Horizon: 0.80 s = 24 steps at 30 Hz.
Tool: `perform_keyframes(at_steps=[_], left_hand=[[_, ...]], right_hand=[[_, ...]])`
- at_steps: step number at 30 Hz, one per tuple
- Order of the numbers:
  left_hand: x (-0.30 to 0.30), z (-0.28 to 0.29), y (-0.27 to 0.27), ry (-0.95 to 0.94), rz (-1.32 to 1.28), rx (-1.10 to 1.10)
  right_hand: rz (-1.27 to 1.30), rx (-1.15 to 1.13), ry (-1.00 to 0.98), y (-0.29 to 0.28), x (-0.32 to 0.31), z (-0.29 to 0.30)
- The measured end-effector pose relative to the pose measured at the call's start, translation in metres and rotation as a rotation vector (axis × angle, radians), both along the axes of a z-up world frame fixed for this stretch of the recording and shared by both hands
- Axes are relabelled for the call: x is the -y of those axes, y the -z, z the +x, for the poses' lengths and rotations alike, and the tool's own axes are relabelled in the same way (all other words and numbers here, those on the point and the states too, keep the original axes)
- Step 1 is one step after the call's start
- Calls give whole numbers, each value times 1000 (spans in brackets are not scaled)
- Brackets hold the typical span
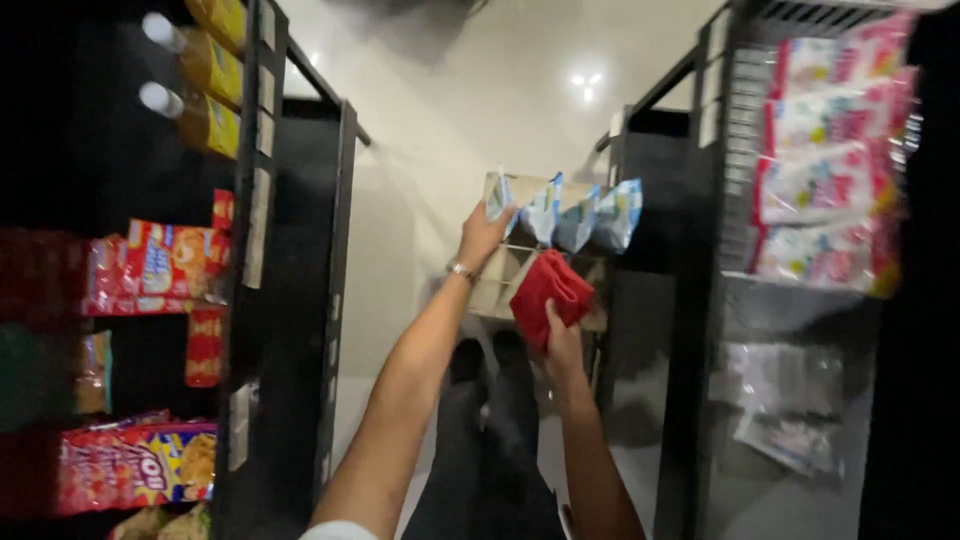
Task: Wiping down food pouches and organizing them on shelves in a grocery store.
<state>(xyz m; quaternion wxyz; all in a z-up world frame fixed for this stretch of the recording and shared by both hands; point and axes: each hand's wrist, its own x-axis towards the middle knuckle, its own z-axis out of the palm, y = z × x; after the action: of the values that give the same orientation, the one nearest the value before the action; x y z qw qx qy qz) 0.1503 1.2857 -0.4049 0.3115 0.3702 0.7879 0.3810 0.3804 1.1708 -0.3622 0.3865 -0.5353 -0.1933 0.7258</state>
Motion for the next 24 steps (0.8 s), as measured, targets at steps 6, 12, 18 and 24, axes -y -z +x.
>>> perform_keyframes(at_steps=[6,12,18,24], left_hand=[[4,12,78,-48,245,-410],[73,3,-78,-172,47,96],[166,11,-168,-470,656,417],[218,7,-325,-603,255,-156]], right_hand=[[118,205,-89,58,-6,-12],[779,378,-466,-77,-47,-75],[1526,466,-878,-227,-47,-141],[1090,236,-873,-192,-55,-194]])
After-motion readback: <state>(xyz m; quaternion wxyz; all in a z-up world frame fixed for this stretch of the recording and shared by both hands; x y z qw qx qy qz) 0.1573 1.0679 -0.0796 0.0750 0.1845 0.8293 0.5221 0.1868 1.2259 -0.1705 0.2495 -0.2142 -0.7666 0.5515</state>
